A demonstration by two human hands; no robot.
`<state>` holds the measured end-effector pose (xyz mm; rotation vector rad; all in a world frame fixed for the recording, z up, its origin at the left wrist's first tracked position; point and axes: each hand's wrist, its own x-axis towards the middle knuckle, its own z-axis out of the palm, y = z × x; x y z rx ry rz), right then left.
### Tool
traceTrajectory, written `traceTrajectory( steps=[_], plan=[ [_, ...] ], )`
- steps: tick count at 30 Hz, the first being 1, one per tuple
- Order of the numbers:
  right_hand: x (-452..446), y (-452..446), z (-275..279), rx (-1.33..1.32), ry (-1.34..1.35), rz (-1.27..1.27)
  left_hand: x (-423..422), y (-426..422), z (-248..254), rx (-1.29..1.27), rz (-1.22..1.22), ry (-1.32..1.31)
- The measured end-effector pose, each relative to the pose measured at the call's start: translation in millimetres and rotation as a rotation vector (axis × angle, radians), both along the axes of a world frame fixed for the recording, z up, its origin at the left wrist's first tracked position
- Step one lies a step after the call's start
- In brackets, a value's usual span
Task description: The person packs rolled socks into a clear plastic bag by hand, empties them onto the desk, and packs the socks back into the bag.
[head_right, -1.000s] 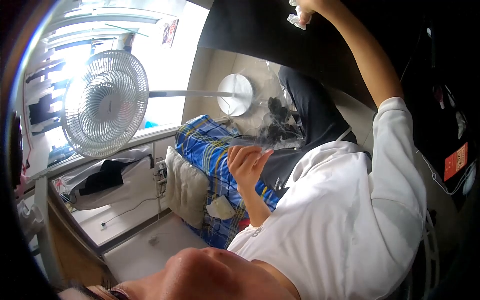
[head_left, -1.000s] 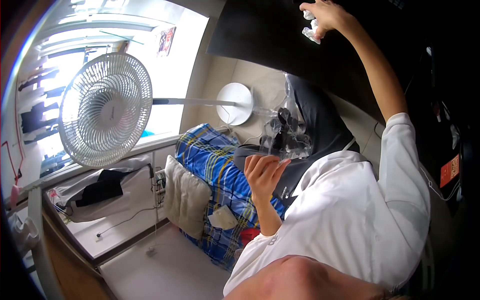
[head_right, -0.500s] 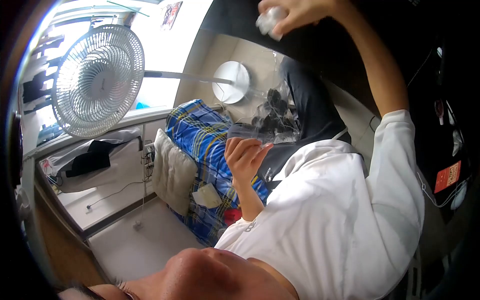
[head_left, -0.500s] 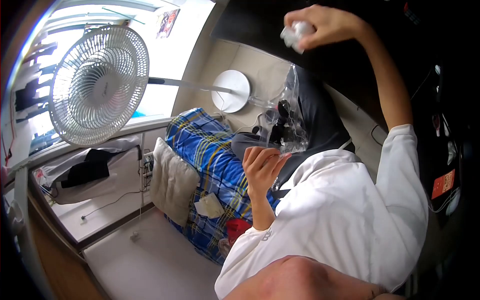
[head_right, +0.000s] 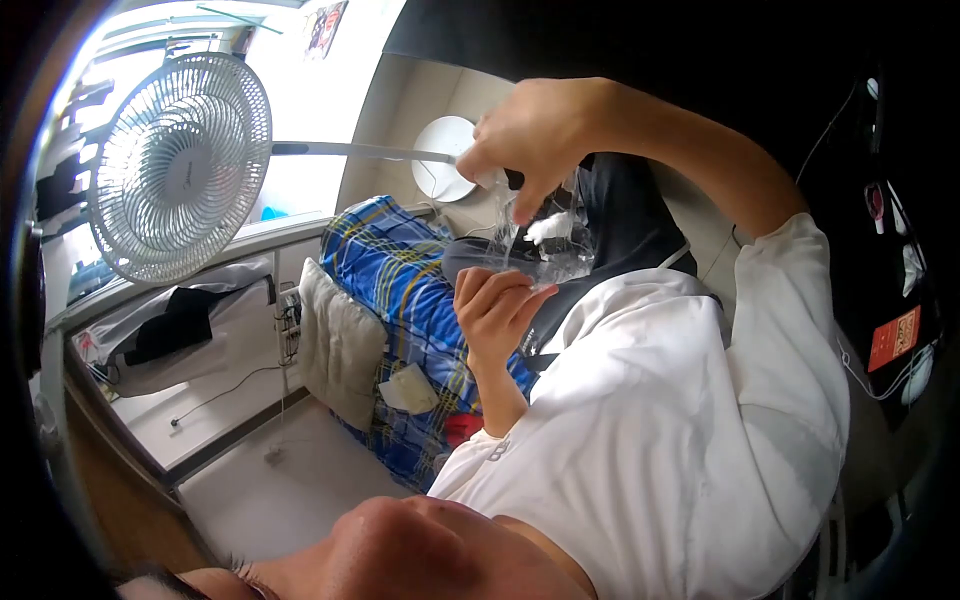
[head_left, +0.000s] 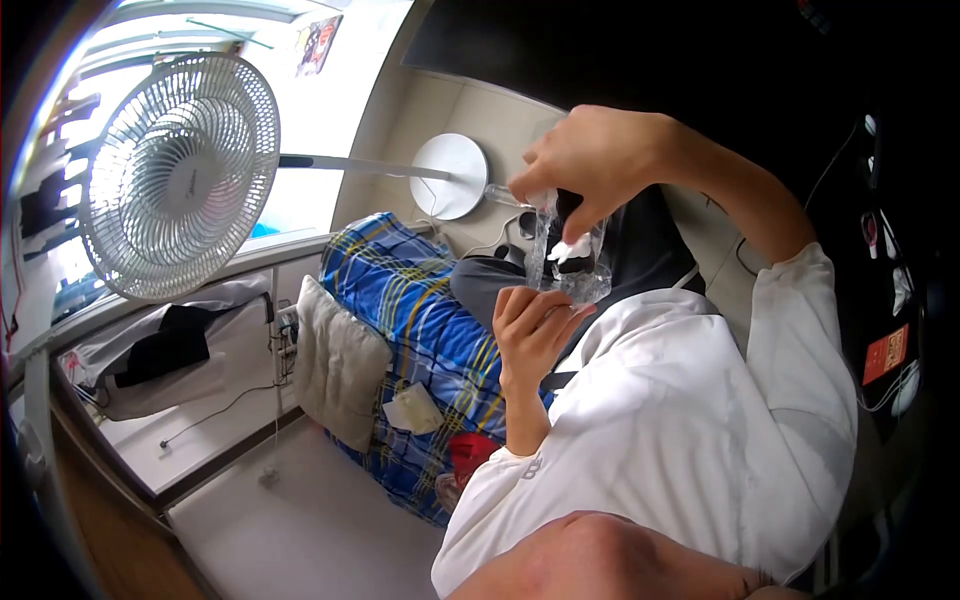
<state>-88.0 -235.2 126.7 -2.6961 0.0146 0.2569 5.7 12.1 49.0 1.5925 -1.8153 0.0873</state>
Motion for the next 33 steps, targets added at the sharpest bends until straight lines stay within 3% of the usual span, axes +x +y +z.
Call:
traceTrajectory(
  steps=[5, 9, 14, 16, 23, 28, 33],
  plan=[
    [-6, -3, 4, -0.019, -0.138, -0.057, 0, -1, -5, -0.002, -0.001, 0.003],
    [1, 1, -10, 0.005, -0.127, 0.123, -2, -3, -6, 0.003, -0.021, 0.012],
    [3, 7, -6, 0.107, -0.107, 0.135, -1, -4, -8, -0.018, -0.019, 0.028],
    [0, 8, 2, 0.062, 0.019, 0.151, 0, -3, -10, -0.026, -0.013, 0.032],
    [8, 9, -11, 0.011, -0.083, 0.129, 0, -2, -12, -0.019, -0.005, 0.035],
    [12, 6, -23, 0.223, -0.317, 0.206, 2, -2, -13, -0.042, 0.018, 0.029],
    [11, 11, -15, 0.318, -0.192, 0.223, 3, -3, -13, -0.033, 0.028, 0.029]
  ],
)
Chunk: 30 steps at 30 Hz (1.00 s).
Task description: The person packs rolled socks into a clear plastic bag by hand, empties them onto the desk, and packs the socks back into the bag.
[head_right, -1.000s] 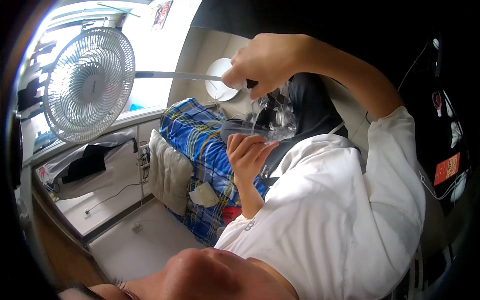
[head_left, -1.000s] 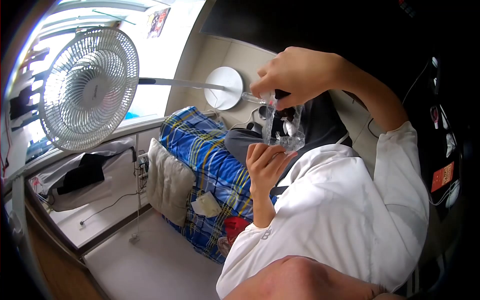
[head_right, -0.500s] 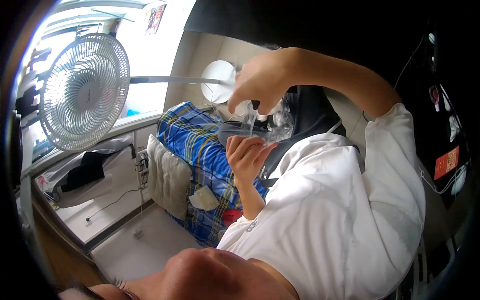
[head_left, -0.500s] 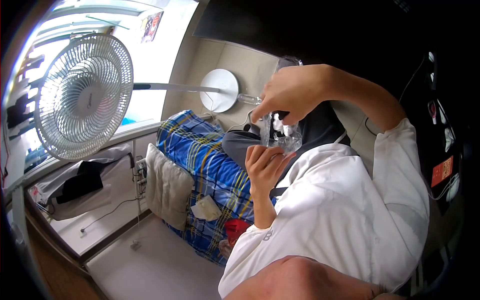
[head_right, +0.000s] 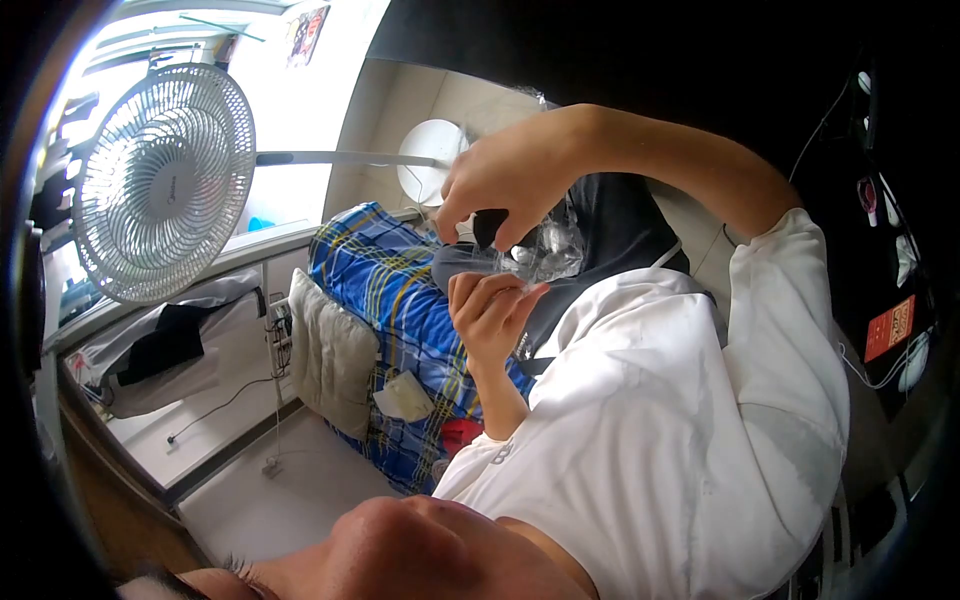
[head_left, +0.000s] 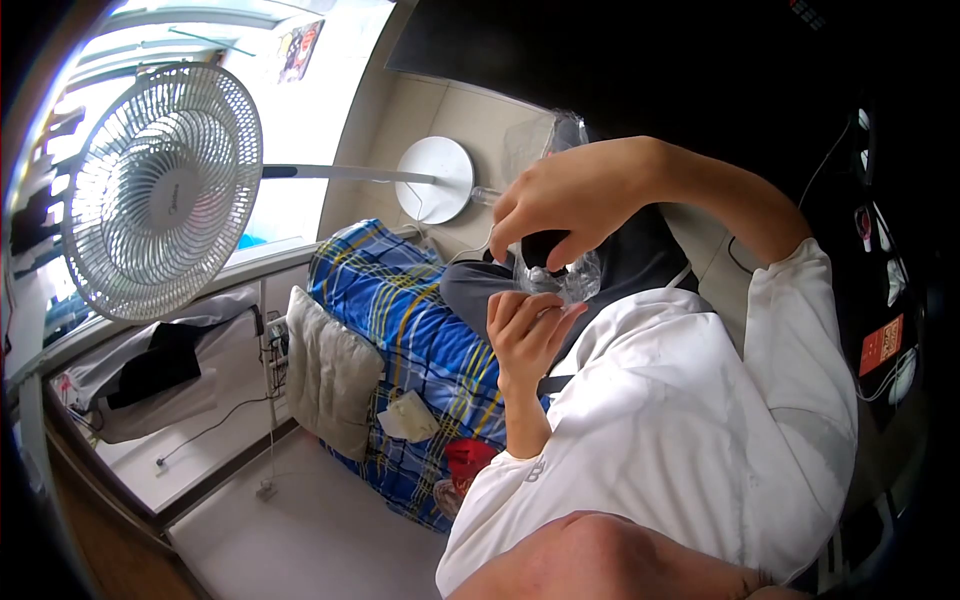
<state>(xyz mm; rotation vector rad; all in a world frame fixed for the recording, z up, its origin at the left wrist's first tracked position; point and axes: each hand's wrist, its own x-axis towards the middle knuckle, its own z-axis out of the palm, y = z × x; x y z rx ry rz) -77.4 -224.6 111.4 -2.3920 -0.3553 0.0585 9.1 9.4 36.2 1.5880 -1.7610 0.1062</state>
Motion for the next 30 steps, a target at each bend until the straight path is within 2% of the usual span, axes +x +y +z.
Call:
traceTrajectory(
  steps=[5, 10, 13, 15, 17, 19, 23, 25, 28, 30],
  plan=[
    [1, -11, 4, -0.016, 0.119, -0.061, 1, 2, -2, 0.008, 0.010, 0.000],
    [-2, -92, -21, -0.289, -0.318, -0.437, 4, 5, -5, 0.007, 0.024, -0.006],
    [-5, -114, -8, -0.231, -0.468, -0.471, 4, 6, -7, 0.005, 0.029, -0.009],
    [-13, -143, -40, -0.630, -0.446, -0.971, 3, 6, -8, -0.005, 0.040, 0.017],
    [-33, -170, -69, -0.807, -0.264, -1.210, 4, 6, -9, -0.003, 0.041, 0.015],
    [-47, -183, -88, -0.723, 0.005, -1.339, 3, 5, -9, 0.001, 0.043, 0.015],
    [-44, -188, -97, -0.677, 0.085, -1.311, 2, 4, -7, 0.014, 0.039, 0.004],
    [-38, -163, -75, -0.658, 0.050, -1.282, 2, 2, -7, 0.018, 0.035, -0.005],
    [-12, -109, -39, 0.016, 0.074, -0.493, 2, 4, -8, 0.013, 0.039, 0.002],
    [-3, -81, -26, 0.256, 0.088, -0.127, 2, 5, -6, 0.018, 0.045, -0.018]
  ],
)
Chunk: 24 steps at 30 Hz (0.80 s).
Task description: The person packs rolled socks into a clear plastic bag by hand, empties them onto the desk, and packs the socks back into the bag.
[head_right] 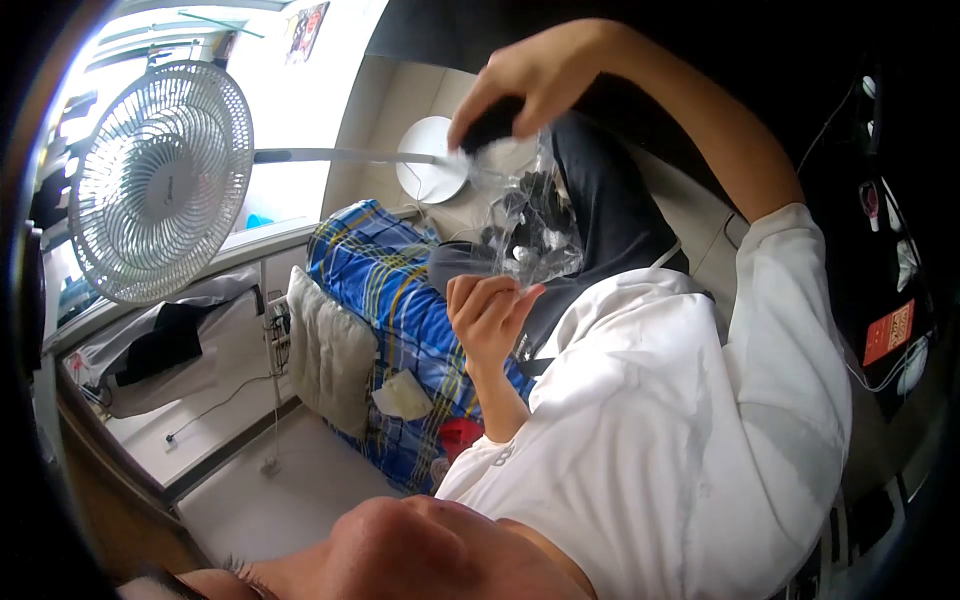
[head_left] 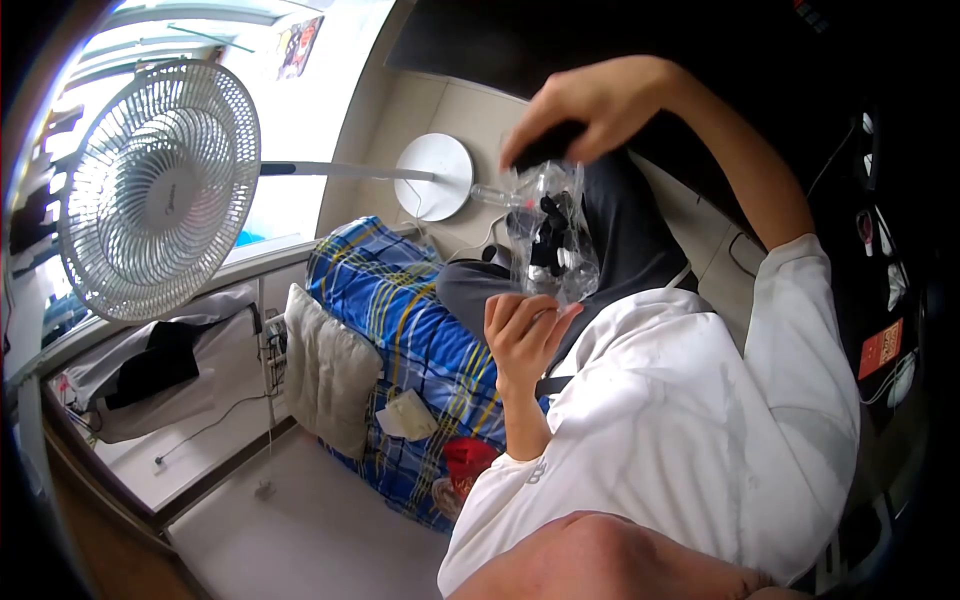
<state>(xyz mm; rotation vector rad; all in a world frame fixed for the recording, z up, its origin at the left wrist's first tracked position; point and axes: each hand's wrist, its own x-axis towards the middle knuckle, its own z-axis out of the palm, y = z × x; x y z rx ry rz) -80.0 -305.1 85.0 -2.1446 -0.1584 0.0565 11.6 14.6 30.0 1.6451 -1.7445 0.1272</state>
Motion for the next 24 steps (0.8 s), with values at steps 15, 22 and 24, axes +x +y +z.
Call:
traceTrajectory(
  steps=[15, 22, 24],
  plan=[
    [-21, -41, 23, -0.299, -0.290, -0.308, 0, 1, -3, 0.005, -0.015, 0.004],
    [-91, -136, -52, -1.024, 0.012, -1.450, -1, -1, -2, 0.009, -0.024, 0.010],
    [-116, -157, -81, -1.016, -0.007, -1.554, -2, -2, 0, 0.011, -0.033, 0.001]
  ],
)
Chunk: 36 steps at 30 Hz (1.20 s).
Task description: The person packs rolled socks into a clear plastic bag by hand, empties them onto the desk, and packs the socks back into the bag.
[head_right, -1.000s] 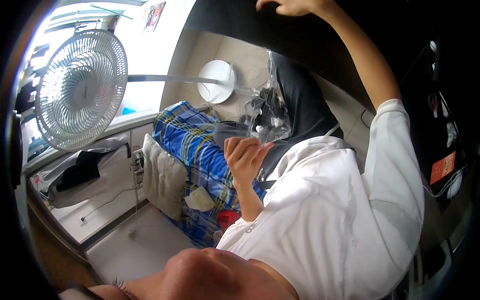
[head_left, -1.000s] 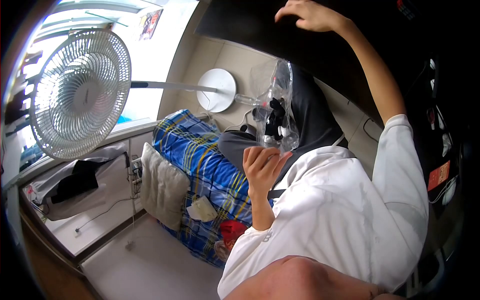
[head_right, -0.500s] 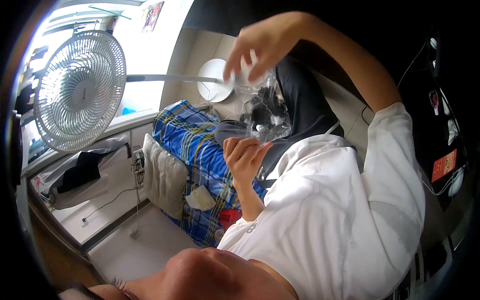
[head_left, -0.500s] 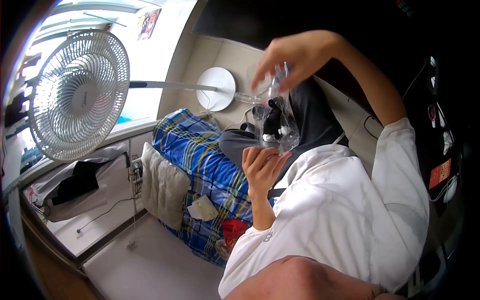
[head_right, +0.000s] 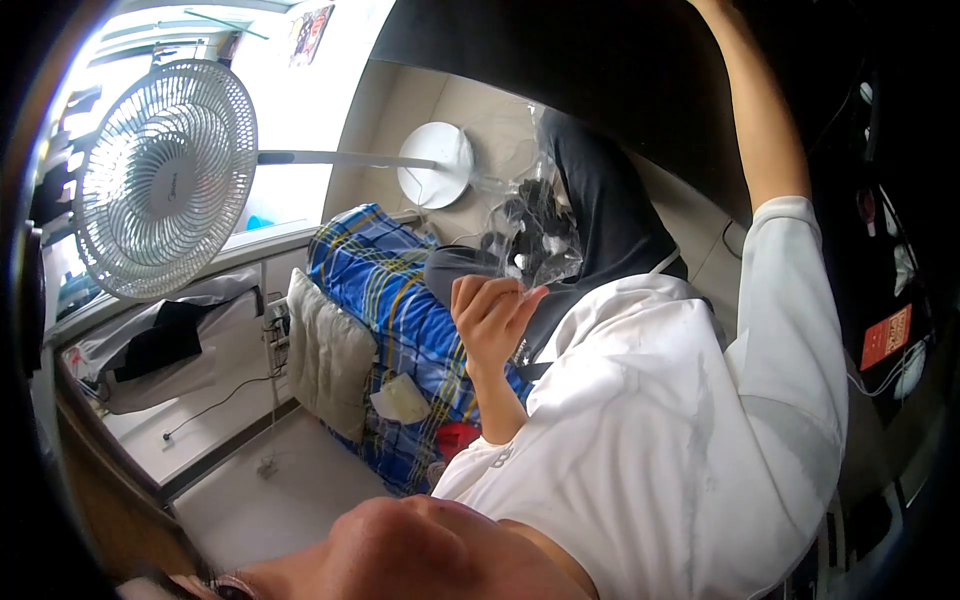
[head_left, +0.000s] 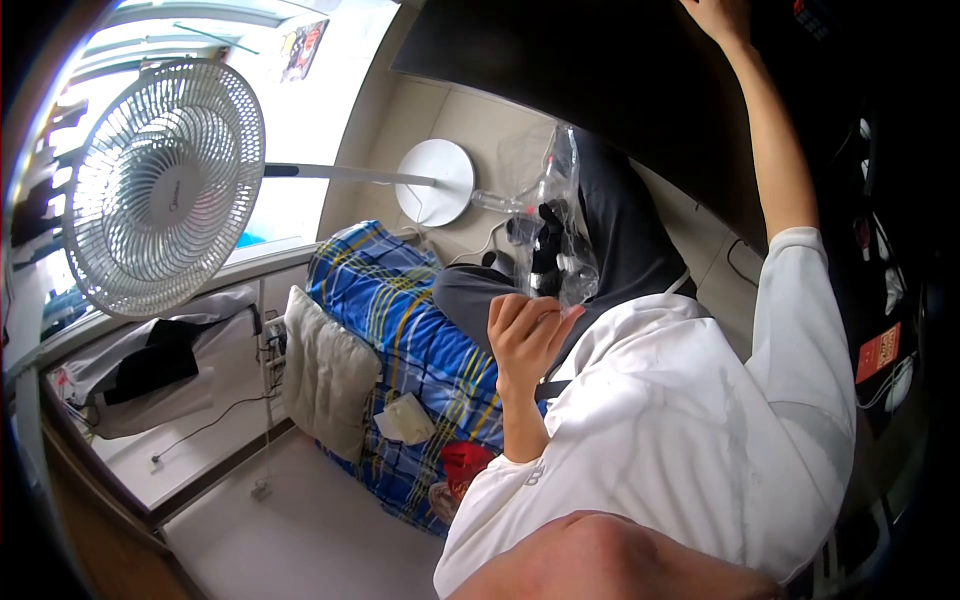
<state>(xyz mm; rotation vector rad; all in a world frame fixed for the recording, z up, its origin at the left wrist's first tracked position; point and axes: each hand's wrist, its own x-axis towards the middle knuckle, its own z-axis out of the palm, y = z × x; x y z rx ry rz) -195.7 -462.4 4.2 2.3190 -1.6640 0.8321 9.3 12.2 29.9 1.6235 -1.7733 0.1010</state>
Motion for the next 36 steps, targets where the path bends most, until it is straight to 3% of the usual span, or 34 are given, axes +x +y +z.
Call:
traceTrajectory(
  steps=[3, 5, 7, 9, 11, 13, 14, 19, 27, 29, 36],
  plan=[
    [-10, -9, -9, -0.089, -0.056, -0.021, -1, -1, 2, -0.003, -0.006, -0.009],
    [-10, -10, -3, -0.043, -0.127, -0.108, -2, -2, 1, -0.003, -0.012, -0.011],
    [-4, -10, 1, 0.073, -0.165, -0.004, -3, -2, 0, -0.001, -0.018, -0.012],
    [-5, -41, -3, 0.546, -0.446, 0.523, -4, -2, -1, -0.014, -0.018, -0.010],
    [13, -20, 22, 1.057, -0.702, 0.855, -5, 0, -1, -0.009, -0.015, -0.009],
    [34, 26, 74, 1.162, -0.633, 1.246, -5, -1, 0, -0.008, -0.013, -0.010],
    [48, 47, 86, 1.161, -0.633, 1.248, -5, -1, 1, -0.010, -0.017, -0.009],
    [114, 160, 110, 1.047, 0.107, 1.569, -7, 2, 4, -0.012, -0.005, -0.016],
    [119, 177, 91, 1.015, 0.365, 1.416, -6, 7, 3, -0.004, 0.016, -0.019],
    [119, 185, 97, 1.075, 0.543, 1.267, -7, 6, 4, -0.009, 0.026, -0.018],
    [129, 205, 88, 0.985, 0.648, 1.352, 2, 6, 4, -0.024, 0.071, -0.021]
  ],
)
